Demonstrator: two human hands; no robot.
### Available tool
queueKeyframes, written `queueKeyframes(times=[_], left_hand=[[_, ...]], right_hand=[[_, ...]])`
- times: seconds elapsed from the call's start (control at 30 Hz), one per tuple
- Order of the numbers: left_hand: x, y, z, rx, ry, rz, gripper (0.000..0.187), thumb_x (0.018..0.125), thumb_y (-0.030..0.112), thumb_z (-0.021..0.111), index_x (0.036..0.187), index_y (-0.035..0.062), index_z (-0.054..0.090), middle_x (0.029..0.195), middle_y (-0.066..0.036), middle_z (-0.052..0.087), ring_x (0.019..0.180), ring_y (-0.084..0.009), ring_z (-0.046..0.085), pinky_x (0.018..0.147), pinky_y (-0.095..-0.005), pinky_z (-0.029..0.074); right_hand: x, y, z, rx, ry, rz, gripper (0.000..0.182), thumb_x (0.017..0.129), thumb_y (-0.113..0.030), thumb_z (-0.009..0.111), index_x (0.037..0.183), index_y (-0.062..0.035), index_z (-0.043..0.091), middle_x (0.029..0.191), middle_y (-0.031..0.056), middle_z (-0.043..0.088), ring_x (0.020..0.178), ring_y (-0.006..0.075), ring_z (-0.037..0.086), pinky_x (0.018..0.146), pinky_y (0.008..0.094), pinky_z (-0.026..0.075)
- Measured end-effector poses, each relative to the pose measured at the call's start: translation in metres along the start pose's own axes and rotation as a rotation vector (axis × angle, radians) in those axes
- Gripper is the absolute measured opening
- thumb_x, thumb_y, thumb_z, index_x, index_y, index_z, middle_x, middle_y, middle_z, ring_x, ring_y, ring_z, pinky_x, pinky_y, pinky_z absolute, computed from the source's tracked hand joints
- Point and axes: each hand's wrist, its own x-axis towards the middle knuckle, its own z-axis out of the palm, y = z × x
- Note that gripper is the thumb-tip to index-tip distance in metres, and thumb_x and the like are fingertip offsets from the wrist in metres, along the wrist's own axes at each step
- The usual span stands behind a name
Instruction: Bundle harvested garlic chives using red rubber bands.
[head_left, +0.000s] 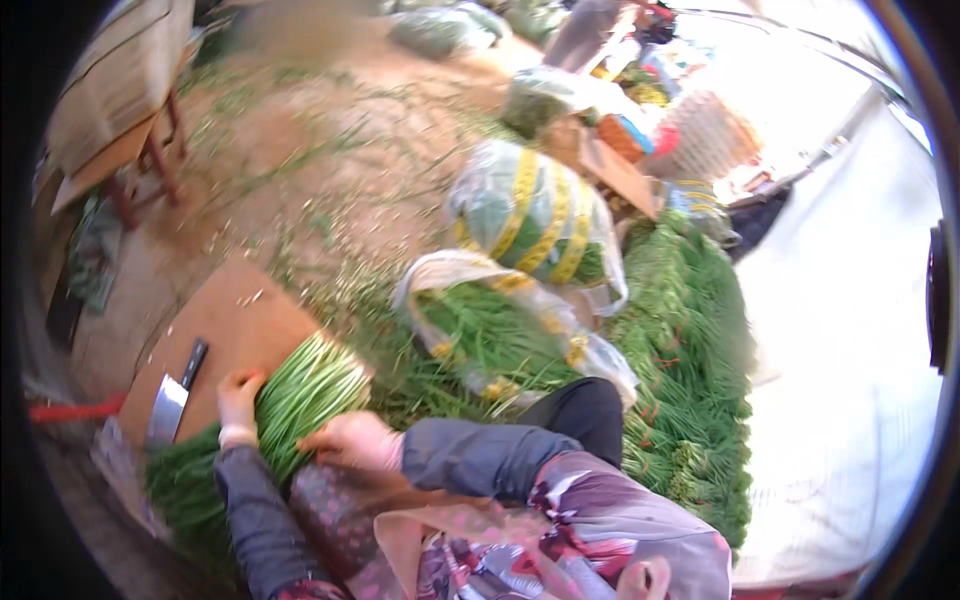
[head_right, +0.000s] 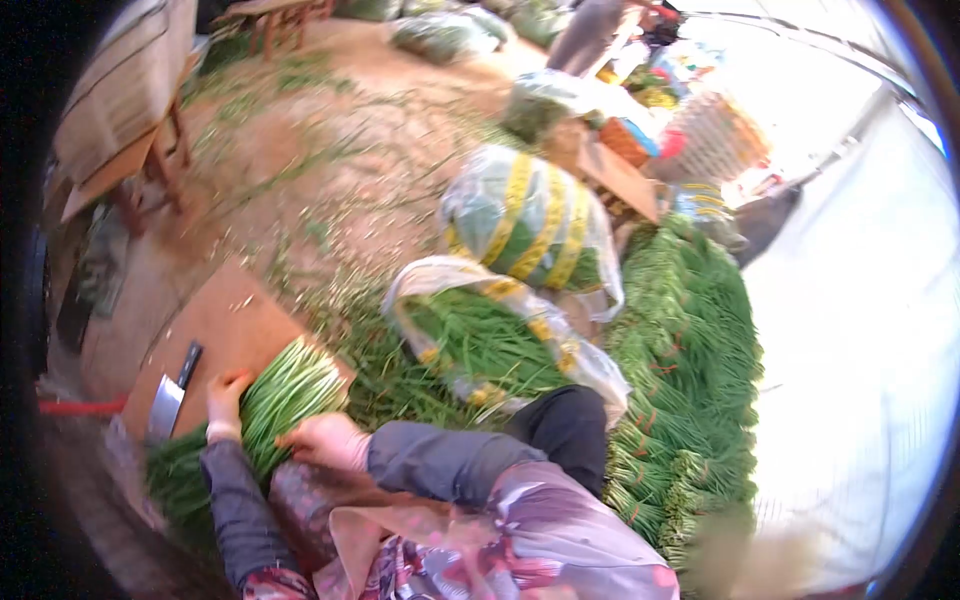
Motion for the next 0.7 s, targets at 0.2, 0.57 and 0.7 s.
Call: queueKeyframes(times=[0.2, 0.57, 0.7], left_hand=[[-0.003, -0.004, 0.011, -0.110, 0.030, -0.050, 0.016, 0.076, 0.008, 0.074, 0.082, -0.0044, 0.068, 0.078, -0.009, 0.068, 0.071, -0.0139, 0.060, 0.068, -0.0273, 0.048], [-0.006, -0.010, 0.007, -0.200, 0.033, -0.069, 0.010, 0.073, 0.003, 0.072, 0.077, -0.0041, 0.065, 0.071, -0.007, 0.064, 0.064, -0.0126, 0.055, 0.061, -0.0276, 0.046], [-0.007, -0.006, 0.006, -0.184, 0.045, -0.086, 0.010, 0.074, 0.003, 0.071, 0.077, -0.0038, 0.065, 0.071, -0.006, 0.063, 0.063, -0.0124, 0.054, 0.061, -0.0275, 0.046]], right_hand=[[0.002, 0.004, 0.010, -0.038, -0.056, 0.046, 0.018, 0.078, -0.022, 0.067, 0.093, -0.0135, 0.070, 0.083, 0.0077, 0.065, 0.082, 0.0303, 0.062, 0.071, 0.0401, 0.050], [0.002, 0.013, 0.025, 0.021, -0.019, 0.008, 0.015, 0.075, -0.018, 0.068, 0.090, -0.0131, 0.070, 0.085, 0.0082, 0.064, 0.083, 0.0298, 0.062, 0.071, 0.0397, 0.050], [0.002, 0.010, 0.021, -0.014, -0.069, 0.006, 0.017, 0.076, -0.017, 0.067, 0.092, -0.0142, 0.070, 0.084, 0.0072, 0.064, 0.083, 0.0294, 0.062, 0.071, 0.0395, 0.049]])
